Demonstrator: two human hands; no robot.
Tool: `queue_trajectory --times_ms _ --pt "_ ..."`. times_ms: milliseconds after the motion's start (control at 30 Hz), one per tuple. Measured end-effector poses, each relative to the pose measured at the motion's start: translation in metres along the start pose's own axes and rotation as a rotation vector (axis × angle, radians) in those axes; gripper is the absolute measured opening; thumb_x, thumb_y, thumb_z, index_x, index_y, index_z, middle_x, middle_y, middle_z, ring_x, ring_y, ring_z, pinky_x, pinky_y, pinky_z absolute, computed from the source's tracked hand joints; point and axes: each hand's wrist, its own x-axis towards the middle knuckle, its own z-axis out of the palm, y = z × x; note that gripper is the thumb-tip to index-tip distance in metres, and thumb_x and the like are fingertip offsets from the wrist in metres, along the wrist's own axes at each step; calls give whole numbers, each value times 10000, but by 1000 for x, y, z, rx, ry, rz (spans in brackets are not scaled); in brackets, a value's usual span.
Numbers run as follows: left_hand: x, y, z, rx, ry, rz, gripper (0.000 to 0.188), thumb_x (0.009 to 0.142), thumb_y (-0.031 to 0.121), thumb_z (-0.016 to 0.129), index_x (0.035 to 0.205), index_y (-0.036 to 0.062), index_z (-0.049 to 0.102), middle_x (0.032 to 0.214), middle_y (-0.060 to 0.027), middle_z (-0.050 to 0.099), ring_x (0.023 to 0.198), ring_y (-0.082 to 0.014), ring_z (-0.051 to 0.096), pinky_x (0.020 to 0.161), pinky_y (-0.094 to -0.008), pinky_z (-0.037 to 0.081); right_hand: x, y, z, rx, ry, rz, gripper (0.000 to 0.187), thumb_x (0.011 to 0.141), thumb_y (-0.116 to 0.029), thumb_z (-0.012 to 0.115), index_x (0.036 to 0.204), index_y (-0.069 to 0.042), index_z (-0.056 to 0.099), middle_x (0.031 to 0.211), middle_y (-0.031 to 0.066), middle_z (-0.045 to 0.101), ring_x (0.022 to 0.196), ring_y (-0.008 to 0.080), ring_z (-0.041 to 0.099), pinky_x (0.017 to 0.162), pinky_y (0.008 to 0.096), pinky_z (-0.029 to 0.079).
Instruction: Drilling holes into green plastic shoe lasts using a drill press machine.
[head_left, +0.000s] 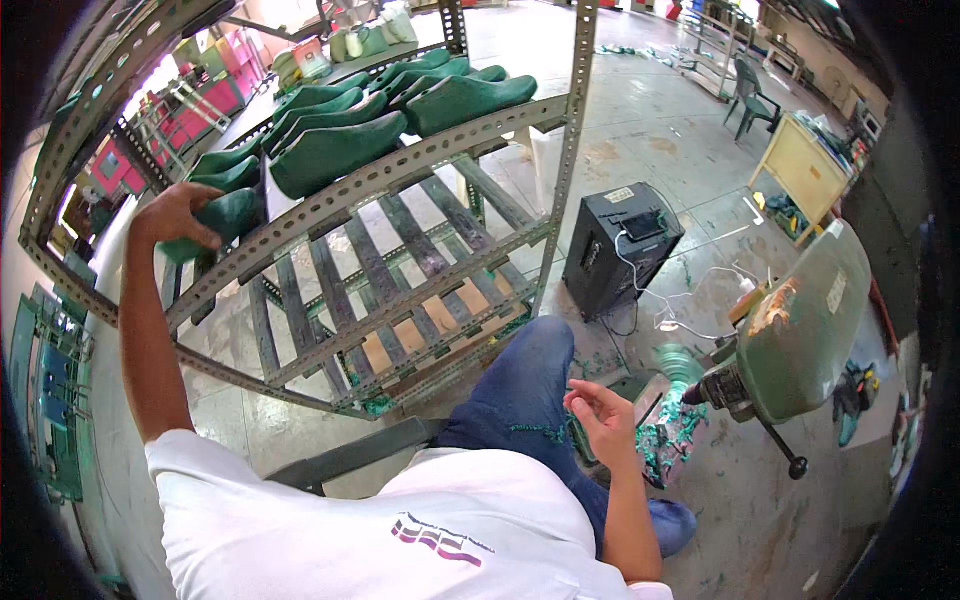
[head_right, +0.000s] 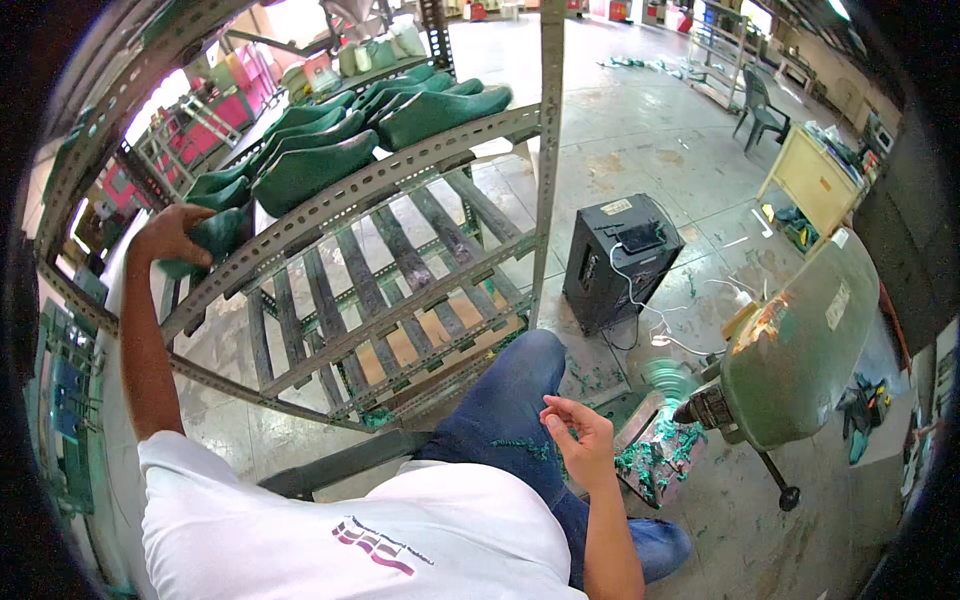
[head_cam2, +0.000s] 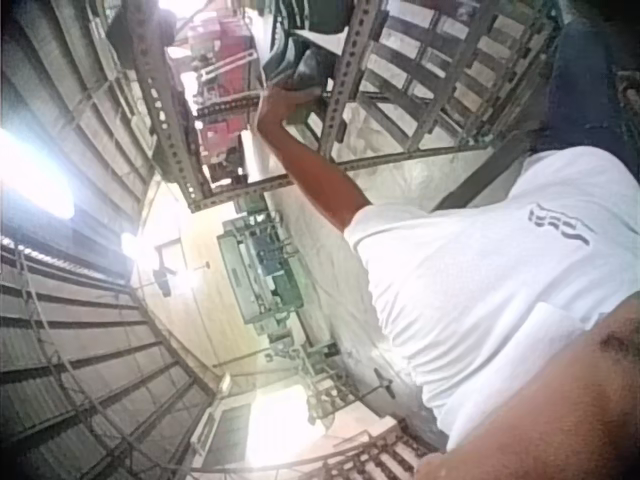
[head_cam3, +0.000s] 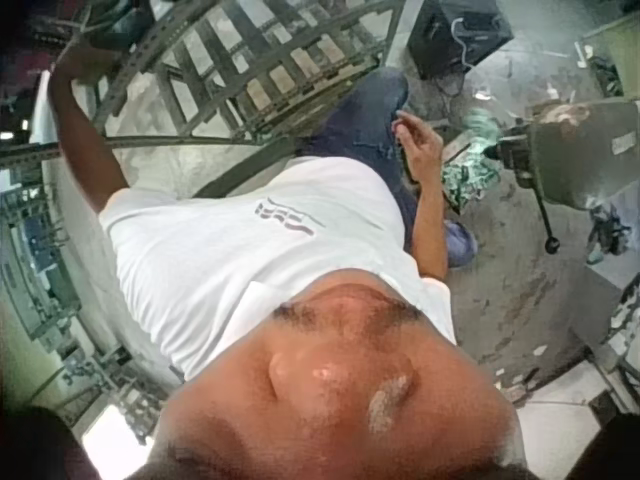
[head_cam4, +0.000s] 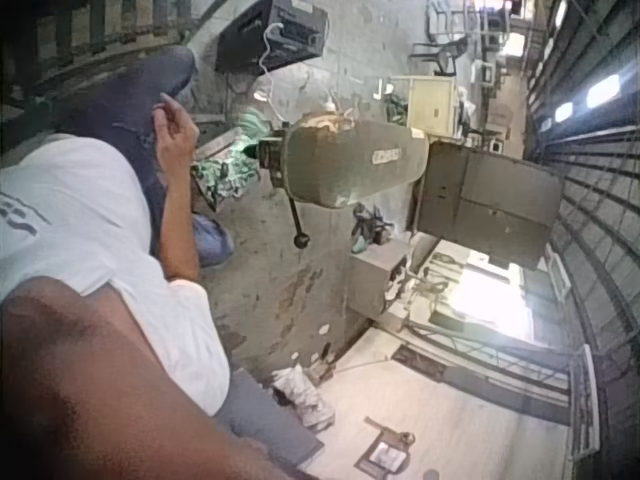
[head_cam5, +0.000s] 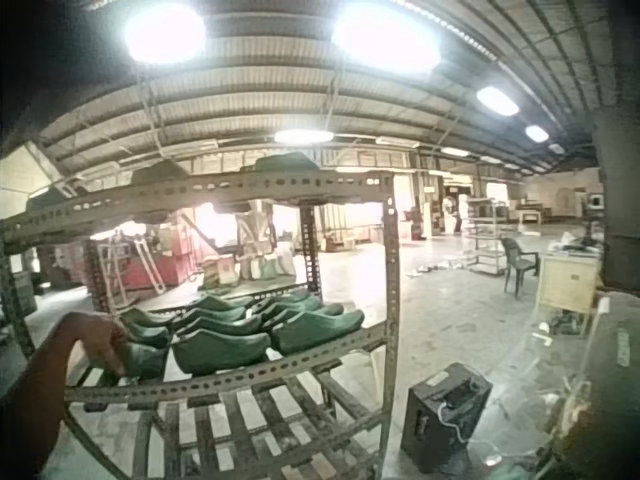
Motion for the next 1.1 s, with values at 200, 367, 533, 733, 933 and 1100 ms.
queue_trajectory --times_ms 200,367,533,733,933,1100 --pt "-7 -5 15 290 -78 -133 1128 520 376 1060 1508 53 623 1429 -198 683 1334 -357 651 1149 -443 509 2 -11 3 -73 -10 5 305 1057 -40 705 1353 28 732 1097 94 786 1035 154 740 962 298 585" --pt "-47 27 12 171 627 186 983 767 69 894 1637 39 436 1412 -256 673 1307 -429 655 1142 -479 490 0 -17 3 -137 -2 -28 297 1036 -94 745 1325 -28 775 1074 83 818 1006 146 764 928 308 597" --pt "-71 229 66 -378 895 327 864 785 242 975 1498 44 530 1287 -180 726 1150 -333 717 1036 -439 562 3 -35 6 -202 -44 -140 431 999 -91 800 1423 -71 727 1217 93 784 1080 160 741 940 334 599" --pt "-25 392 278 -1629 -197 277 475 775 94 978 1122 71 655 1075 -93 755 890 -215 741 849 -389 627 -5 -56 31 262 45 -242 877 851 -174 969 1618 -114 549 1522 107 614 1314 205 629 1046 386 557" --pt "-24 471 461 -1772 -679 -279 368 944 275 884 1168 80 668 1055 -11 707 965 -191 713 835 -359 592 -44 35 -20 -113 487 33 706 888 -263 943 1463 -17 616 1212 49 704 1051 143 683 912 283 557" --pt "-8 488 576 -1266 -558 410 792 825 410 966 1448 74 611 1443 -74 629 1326 -236 625 1119 -415 490 -84 72 -67 181 654 375 509 974 -434 836 1241 -17 715 935 -8 689 721 71 626 609 247 490"
